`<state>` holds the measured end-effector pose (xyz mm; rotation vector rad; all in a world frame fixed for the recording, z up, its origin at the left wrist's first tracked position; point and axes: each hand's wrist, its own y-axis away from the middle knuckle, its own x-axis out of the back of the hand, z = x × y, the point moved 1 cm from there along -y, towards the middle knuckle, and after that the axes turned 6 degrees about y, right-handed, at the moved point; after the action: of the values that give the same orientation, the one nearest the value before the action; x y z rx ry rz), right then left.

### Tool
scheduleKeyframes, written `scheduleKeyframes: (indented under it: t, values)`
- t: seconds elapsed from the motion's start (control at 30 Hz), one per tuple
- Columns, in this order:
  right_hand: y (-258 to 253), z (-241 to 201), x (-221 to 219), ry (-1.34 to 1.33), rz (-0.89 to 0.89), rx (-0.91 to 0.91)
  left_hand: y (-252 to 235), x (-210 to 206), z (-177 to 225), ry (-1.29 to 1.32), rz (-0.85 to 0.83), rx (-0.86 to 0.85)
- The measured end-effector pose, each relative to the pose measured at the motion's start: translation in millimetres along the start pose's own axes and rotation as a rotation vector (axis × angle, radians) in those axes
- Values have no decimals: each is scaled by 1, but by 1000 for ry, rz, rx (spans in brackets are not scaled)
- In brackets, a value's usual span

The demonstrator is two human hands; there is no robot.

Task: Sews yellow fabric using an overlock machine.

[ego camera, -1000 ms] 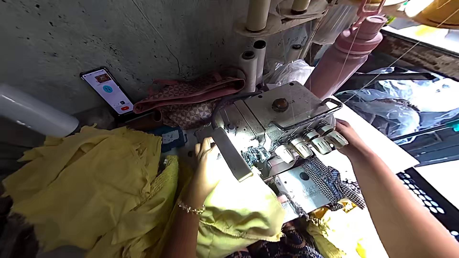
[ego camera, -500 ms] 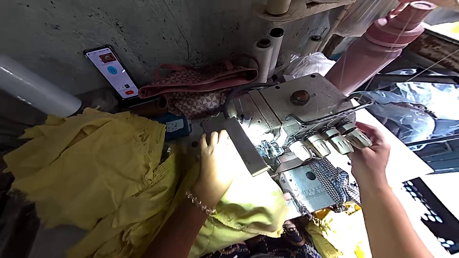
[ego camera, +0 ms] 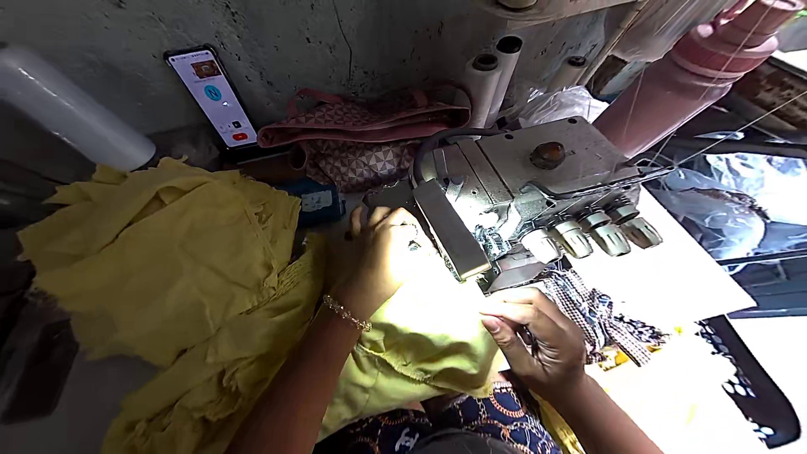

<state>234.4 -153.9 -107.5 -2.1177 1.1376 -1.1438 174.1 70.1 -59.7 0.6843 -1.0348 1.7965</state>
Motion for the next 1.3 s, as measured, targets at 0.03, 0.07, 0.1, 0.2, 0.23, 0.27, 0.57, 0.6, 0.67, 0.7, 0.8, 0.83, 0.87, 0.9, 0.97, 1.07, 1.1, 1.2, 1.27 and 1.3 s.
scheduleKeyframes:
  t: [0.03, 0.07, 0.1, 0.2, 0.23, 0.27, 0.57, 0.6, 0.67, 0.7, 0.8, 0.83, 0.87, 0.9, 0.97, 1.07, 1.1, 1.2, 1.27, 1.3]
  values:
    - [-4, -2, -3, 13, -7, -1, -1, 0, 1, -31, -29, -29]
    - [-7, -5, -5, 36, -17, -7, -2, 0, 1, -63, -62, -53]
    - [-9, -6, -8, 62, -28, -19, -4, 0, 2, -99, -94, -73]
    - [-11, -5, -15, 126, -66, -69, -8, 6, 7, -186, -189, -54]
    - [-10, -4, -17, 129, -72, -86, -9, 8, 10, -199, -204, -29]
    - [-9, -4, -18, 119, -75, -103, -10, 8, 10, -212, -200, -16]
    - [-20, -3, -17, 130, -87, -192, 24, -7, 34, -283, 110, 76]
    - [-22, -5, -19, 179, -91, -196, 34, -13, 38, -286, 126, 61]
    - [-28, -8, -24, 302, -114, -195, 47, -24, 41, -260, 177, 14]
    - [-30, -9, -27, 351, -128, -189, 50, -27, 40, -220, 215, 2]
    - [-33, -7, -31, 424, -132, -129, 57, -31, 35, -127, 297, -64]
    - [-32, -5, -31, 431, -132, -90, 58, -32, 33, -126, 303, -80]
    - [-31, -2, -29, 432, -132, -44, 60, -33, 31, -135, 297, -85]
    - [-30, 0, -27, 427, -138, 2, 62, -32, 32, -165, 280, -83]
    - [-25, 4, -19, 406, -149, 50, 65, -31, 35, -240, 227, -67]
    - [-17, 13, -9, 319, -146, 31, 67, -31, 40, -298, 190, -21]
    - [-16, 16, -6, 311, -145, 25, 66, -32, 42, -321, 192, -2]
    - [-20, 24, 1, 359, -145, 2, 62, -33, 47, -382, 189, 57]
    - [-22, 29, 4, 363, -144, -31, 61, -35, 51, -407, 188, 87]
    - [-21, 30, 3, 342, -131, -49, 62, -37, 54, -417, 185, 100]
